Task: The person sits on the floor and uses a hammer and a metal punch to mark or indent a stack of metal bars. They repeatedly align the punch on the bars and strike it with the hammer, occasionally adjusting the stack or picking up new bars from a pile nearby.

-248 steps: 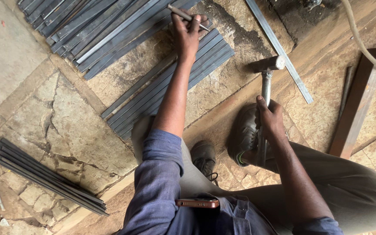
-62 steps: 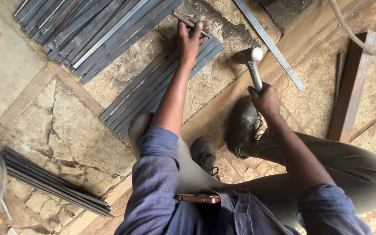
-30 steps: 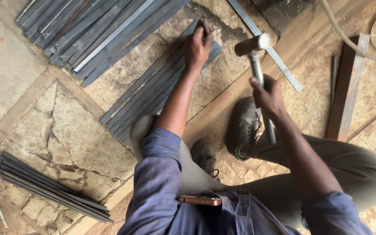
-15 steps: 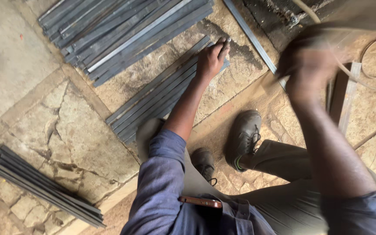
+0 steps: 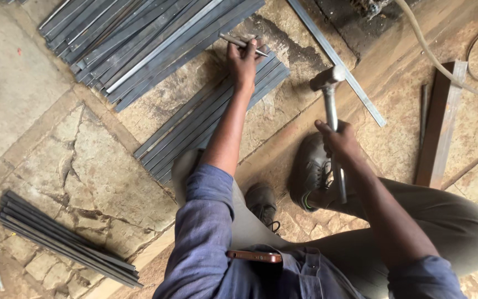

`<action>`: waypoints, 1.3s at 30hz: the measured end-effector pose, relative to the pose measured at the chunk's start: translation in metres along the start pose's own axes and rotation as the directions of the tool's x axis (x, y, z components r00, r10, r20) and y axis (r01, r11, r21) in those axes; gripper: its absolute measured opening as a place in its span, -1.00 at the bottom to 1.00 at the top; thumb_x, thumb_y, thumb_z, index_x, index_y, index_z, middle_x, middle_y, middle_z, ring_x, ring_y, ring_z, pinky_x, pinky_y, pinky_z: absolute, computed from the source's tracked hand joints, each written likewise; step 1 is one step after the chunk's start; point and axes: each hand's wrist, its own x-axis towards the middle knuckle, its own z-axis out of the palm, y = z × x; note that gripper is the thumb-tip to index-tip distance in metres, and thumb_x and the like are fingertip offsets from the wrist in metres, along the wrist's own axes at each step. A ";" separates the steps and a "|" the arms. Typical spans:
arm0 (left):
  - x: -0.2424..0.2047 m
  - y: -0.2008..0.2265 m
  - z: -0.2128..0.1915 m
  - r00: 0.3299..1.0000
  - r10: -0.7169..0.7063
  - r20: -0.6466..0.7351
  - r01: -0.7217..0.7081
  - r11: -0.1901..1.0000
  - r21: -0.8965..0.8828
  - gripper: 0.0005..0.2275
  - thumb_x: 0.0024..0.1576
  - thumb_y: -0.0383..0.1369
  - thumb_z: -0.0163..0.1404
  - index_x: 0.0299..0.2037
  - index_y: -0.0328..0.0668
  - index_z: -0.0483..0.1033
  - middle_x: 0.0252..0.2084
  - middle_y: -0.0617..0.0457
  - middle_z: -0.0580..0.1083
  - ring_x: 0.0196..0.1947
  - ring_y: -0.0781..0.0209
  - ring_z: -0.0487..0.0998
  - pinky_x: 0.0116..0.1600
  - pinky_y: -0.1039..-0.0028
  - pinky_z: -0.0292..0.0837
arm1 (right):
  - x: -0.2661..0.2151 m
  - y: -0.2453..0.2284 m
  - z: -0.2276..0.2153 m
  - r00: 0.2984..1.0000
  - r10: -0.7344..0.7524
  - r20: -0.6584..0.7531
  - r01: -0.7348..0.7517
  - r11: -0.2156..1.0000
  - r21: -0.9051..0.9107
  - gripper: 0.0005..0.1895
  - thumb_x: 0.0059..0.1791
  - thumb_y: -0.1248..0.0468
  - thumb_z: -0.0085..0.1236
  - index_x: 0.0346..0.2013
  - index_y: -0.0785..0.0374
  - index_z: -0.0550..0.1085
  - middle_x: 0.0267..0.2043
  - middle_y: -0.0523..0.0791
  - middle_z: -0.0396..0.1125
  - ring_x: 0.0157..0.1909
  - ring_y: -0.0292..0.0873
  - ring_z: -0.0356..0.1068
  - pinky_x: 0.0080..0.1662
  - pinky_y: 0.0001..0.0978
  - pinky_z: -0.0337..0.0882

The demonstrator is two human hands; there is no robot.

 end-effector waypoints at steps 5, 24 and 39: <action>0.009 -0.003 0.005 0.992 0.073 0.104 -0.076 0.997 0.026 -0.88 0.27 -0.43 0.00 -0.09 -0.27 0.34 -0.17 -0.20 0.65 -0.25 0.07 0.75 -0.31 0.38 0.78 | 0.026 0.012 0.017 0.999 -0.042 0.009 0.043 0.999 -0.019 -0.49 0.09 -0.08 0.12 -0.47 0.32 0.41 -0.64 -0.14 0.25 -0.68 -0.25 0.22 -0.61 -0.30 0.24; -0.004 -0.015 0.002 0.975 0.000 0.221 -0.023 0.995 0.102 -0.86 0.28 -0.40 -0.02 -0.03 -0.19 0.31 -0.09 -0.12 0.64 -0.19 0.13 0.74 -0.30 0.45 0.75 | 0.056 0.010 0.039 0.967 -0.062 0.248 -0.016 0.954 0.300 -0.48 0.12 -0.12 0.00 -0.40 0.29 0.36 -0.65 -0.21 0.13 -0.68 -0.30 0.06 -0.60 -0.32 0.12; 0.000 -0.017 0.000 0.961 -0.014 0.276 -0.019 0.993 0.116 -0.88 0.27 -0.42 0.00 -0.07 -0.21 0.34 -0.09 -0.14 0.64 -0.18 0.12 0.74 -0.24 0.40 0.77 | 0.056 0.007 0.027 0.925 0.065 0.374 -0.236 0.871 0.431 -0.40 0.13 -0.25 -0.26 -0.17 0.27 0.31 -0.64 -0.27 -0.06 -0.69 -0.34 -0.09 -0.60 -0.38 0.01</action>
